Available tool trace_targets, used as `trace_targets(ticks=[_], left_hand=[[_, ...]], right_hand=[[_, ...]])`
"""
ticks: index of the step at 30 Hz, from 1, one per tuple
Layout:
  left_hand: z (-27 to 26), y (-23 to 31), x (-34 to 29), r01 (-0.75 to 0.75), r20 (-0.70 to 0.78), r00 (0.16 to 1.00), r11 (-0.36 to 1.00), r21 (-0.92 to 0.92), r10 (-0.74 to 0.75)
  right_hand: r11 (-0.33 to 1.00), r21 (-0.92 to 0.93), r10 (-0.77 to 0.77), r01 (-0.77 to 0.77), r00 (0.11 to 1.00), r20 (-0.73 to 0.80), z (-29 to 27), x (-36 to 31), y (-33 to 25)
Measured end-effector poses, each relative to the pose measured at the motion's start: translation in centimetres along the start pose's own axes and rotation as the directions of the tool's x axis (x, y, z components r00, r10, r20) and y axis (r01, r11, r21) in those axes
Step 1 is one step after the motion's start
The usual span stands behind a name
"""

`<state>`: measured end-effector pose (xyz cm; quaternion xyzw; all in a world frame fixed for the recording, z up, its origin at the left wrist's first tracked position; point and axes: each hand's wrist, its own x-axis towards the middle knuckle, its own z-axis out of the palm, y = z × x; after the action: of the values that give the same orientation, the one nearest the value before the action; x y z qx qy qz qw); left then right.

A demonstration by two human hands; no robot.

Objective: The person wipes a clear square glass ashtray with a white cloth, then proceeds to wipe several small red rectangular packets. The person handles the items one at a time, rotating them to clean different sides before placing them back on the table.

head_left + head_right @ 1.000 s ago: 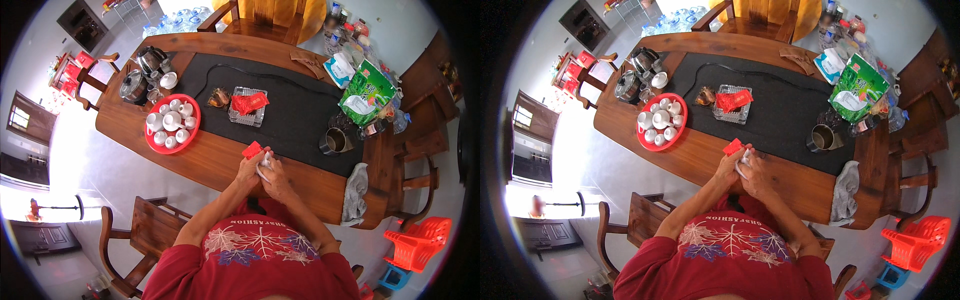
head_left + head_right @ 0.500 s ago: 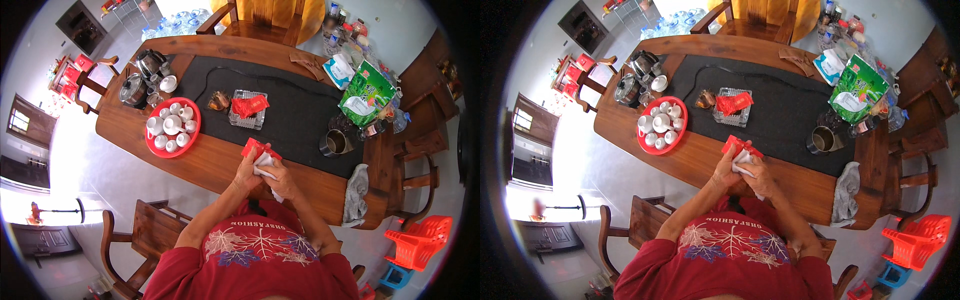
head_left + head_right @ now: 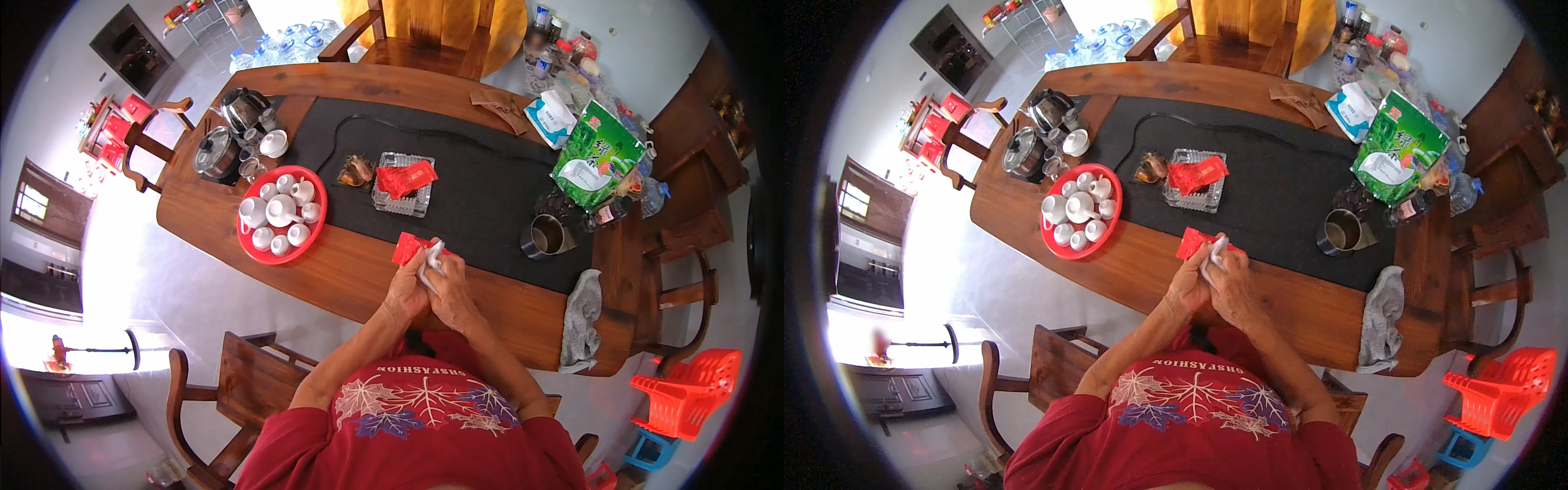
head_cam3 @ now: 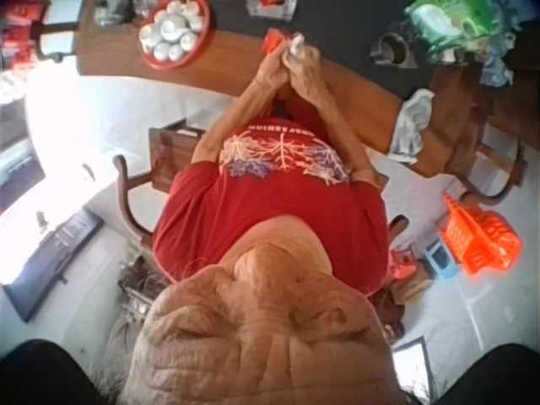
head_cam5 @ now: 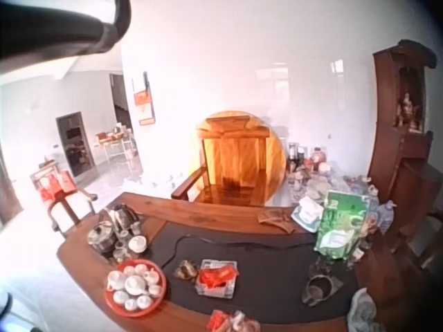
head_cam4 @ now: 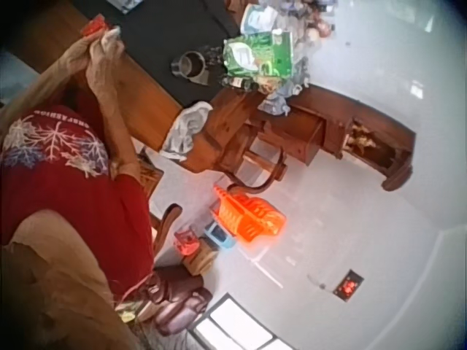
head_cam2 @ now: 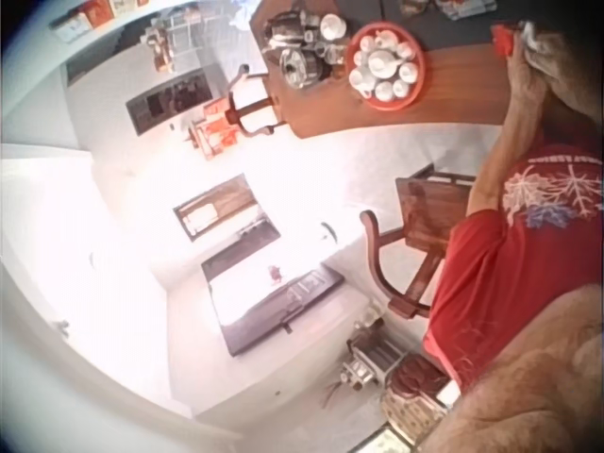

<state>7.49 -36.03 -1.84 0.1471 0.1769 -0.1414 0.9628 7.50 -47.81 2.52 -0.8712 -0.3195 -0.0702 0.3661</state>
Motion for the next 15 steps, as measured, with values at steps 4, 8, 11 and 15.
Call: trace_targets(ticks=[4, 8, 11, 15], left_hand=[[0.1, 0.5, -0.2, 0.035, -0.006, 0.999, 0.999, -0.025, -0.036], [2.0, 0.8, -0.2, -0.053, 0.021, 0.998, 0.999, 0.001, 0.053], [3.3, 0.0, -0.1, -0.019, -0.022, 1.0, 0.999, -0.048, 0.018], [4.7, 0.0, -0.7, 0.027, 0.033, 0.999, 0.998, -0.06, -0.025]], right_hand=[[0.925, 0.362, 0.034, -0.119, 0.972, 0.234, -2.1, -1.3, 0.4], [0.947, 0.284, 0.174, -0.152, 0.983, -0.051, -4.4, -0.3, 0.2], [0.992, -0.125, -0.018, -0.014, 0.97, -0.244, -3.3, 1.6, -0.8], [0.989, 0.122, 0.112, -0.079, 0.951, -0.288, -1.3, 1.7, 0.3]])
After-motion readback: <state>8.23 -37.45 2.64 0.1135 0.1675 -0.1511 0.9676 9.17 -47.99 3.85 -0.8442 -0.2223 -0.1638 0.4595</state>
